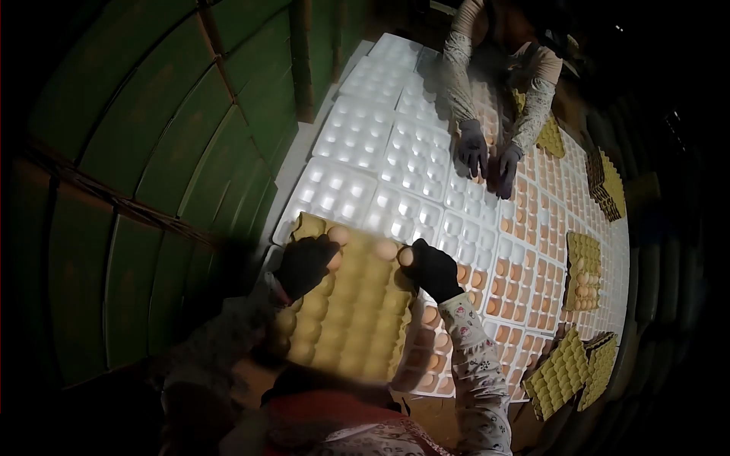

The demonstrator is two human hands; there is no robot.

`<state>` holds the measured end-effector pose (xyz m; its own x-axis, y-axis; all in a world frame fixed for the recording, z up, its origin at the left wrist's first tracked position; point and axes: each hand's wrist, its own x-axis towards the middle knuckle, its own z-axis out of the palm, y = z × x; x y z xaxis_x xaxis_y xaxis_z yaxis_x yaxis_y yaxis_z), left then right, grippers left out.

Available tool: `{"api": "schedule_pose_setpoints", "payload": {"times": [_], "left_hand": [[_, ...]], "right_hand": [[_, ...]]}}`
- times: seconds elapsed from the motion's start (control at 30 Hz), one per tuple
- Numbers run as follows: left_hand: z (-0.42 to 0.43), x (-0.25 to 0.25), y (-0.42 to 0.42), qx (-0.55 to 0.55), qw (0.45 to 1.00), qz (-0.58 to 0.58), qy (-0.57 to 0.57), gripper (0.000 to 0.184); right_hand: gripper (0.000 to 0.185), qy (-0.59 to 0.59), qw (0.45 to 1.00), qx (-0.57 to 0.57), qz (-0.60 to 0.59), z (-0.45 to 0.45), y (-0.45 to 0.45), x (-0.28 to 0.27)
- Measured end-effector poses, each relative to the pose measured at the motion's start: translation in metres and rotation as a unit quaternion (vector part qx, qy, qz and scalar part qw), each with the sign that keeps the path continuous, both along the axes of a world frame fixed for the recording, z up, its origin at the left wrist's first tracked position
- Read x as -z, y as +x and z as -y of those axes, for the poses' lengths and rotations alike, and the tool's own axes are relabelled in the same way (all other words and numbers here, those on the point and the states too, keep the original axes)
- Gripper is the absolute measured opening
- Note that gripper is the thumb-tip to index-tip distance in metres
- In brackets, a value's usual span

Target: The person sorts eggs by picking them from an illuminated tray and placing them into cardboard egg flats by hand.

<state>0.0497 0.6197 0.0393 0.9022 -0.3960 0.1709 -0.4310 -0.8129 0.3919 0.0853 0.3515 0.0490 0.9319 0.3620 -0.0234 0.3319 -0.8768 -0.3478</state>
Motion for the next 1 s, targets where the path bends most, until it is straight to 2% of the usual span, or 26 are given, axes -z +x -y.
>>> {"api": "schedule_pose_setpoints", "payload": {"times": [0.03, 0.07, 0.1, 0.13, 0.17, 0.2, 0.23, 0.27, 0.3, 0.33, 0.37, 0.4, 0.43, 0.47, 0.53, 0.57, 0.6, 0.63, 0.67, 0.7, 0.8, 0.83, 0.87, 0.9, 0.97, 1.0], "left_hand": [[-0.004, -0.001, 0.002, 0.017, 0.998, -0.001, -0.066, 0.024], [-0.009, -0.001, 0.006, 0.033, 0.991, 0.0, -0.131, 0.023], [-0.011, -0.002, 0.008, 0.051, 0.98, -0.001, -0.193, 0.023], [-0.011, -0.005, 0.01, 0.009, 0.958, -0.062, -0.281, 0.028], [-0.008, -0.008, 0.012, -0.03, 0.923, -0.125, -0.362, 0.034], [-0.007, -0.014, 0.011, -0.071, 0.877, -0.19, -0.436, 0.039], [-0.01, -0.032, 0.012, -0.1, 0.698, -0.359, -0.612, 0.034], [-0.011, -0.032, 0.013, -0.084, 0.645, -0.387, -0.653, 0.036], [-0.016, -0.006, 0.028, -0.094, 0.737, -0.337, -0.578, 0.037], [-0.022, 0.019, 0.042, -0.112, 0.817, -0.282, -0.491, 0.037], [-0.017, 0.01, 0.042, -0.087, 0.91, -0.202, -0.351, 0.038], [-0.009, 0.0, 0.042, -0.057, 0.972, -0.114, -0.198, 0.04], [-0.001, -0.006, 0.041, -0.024, 0.999, -0.023, -0.039, 0.041], [0.005, 0.001, 0.041, -0.025, 0.999, 0.001, 0.034, 0.049], [0.007, 0.004, 0.039, -0.022, 0.999, 0.021, 0.042, 0.051], [0.008, 0.007, 0.041, -0.017, 0.998, 0.034, 0.043, 0.052], [0.003, 0.005, 0.039, -0.032, 0.999, 0.001, -0.021, 0.049], [0.003, -0.011, 0.038, -0.019, 1.0, -0.001, -0.011, 0.047], [-0.007, 0.012, 0.041, -0.023, 0.997, -0.037, -0.065, 0.049], [-0.002, 0.015, 0.042, -0.022, 0.992, -0.041, -0.113, 0.05], [0.035, -0.009, 0.049, 0.003, 0.973, -0.033, -0.228, 0.053], [0.053, -0.004, 0.061, 0.065, 0.95, -0.052, -0.3, 0.049], [0.081, -0.015, 0.071, 0.105, 0.953, -0.098, -0.267, 0.047], [0.113, -0.027, 0.08, 0.146, 0.951, -0.142, -0.231, 0.045], [0.169, -0.008, 0.094, 0.211, 0.927, -0.192, -0.244, 0.041], [0.194, 0.01, 0.102, 0.23, 0.935, -0.183, -0.197, 0.039]], "right_hand": [[0.036, 0.065, 0.994, 0.058, -0.072, 0.01, 0.001, 0.008], [0.037, 0.256, 0.95, 0.113, -0.138, 0.017, 0.002, 0.017], [0.039, 0.437, 0.862, 0.163, -0.199, 0.022, 0.003, 0.025], [0.049, 0.503, 0.816, 0.15, -0.241, 0.029, 0.007, 0.029], [0.051, 0.559, 0.783, 0.146, -0.23, 0.012, 0.004, -0.004], [0.048, 0.448, 0.886, 0.067, -0.101, 0.01, 0.013, 0.016], [0.045, 0.312, 0.949, -0.014, 0.03, 0.008, 0.021, 0.035], [0.038, 0.172, 0.984, -0.049, 0.004, -0.018, 0.014, -0.017], [0.028, 0.007, 0.998, -0.002, -0.063, -0.038, 0.007, -0.039], [0.022, -0.063, 0.996, 0.024, -0.057, -0.06, 0.004, -0.042], [0.018, -0.133, 0.989, 0.05, -0.051, -0.075, 0.002, -0.042], [0.013, -0.127, 0.99, 0.049, -0.027, -0.076, 0.001, -0.036], [0.013, -0.082, 0.995, 0.048, -0.03, -0.074, 0.002, -0.034], [0.012, -0.039, 0.997, 0.047, -0.035, -0.068, 0.003, -0.033], [0.019, -0.015, 0.999, -0.024, -0.03, -0.044, 0.003, -0.042], [0.023, 0.146, 0.984, 0.026, -0.103, -0.031, 0.004, -0.038], [0.028, 0.303, 0.935, 0.08, -0.169, -0.014, 0.003, -0.028], [0.032, 0.45, 0.854, 0.133, -0.224, 0.006, -0.001, -0.012], [0.04, 0.471, 0.839, 0.165, -0.218, 0.032, -0.003, 0.021], [0.04, 0.546, 0.779, 0.207, -0.229, 0.051, -0.015, 0.015], [0.036, 0.509, 0.779, 0.321, -0.178, 0.119, -0.033, 0.037], [0.037, 0.5, 0.768, 0.364, -0.17, 0.137, -0.036, 0.04], [0.037, 0.469, 0.786, 0.374, -0.147, 0.153, -0.033, 0.044], [0.034, 0.499, 0.776, 0.374, -0.094, 0.163, -0.03, 0.059], [0.043, 0.485, 0.771, 0.395, -0.117, 0.172, -0.02, 0.066], [0.043, 0.431, 0.815, 0.384, -0.053, 0.166, -0.015, 0.073]]}}
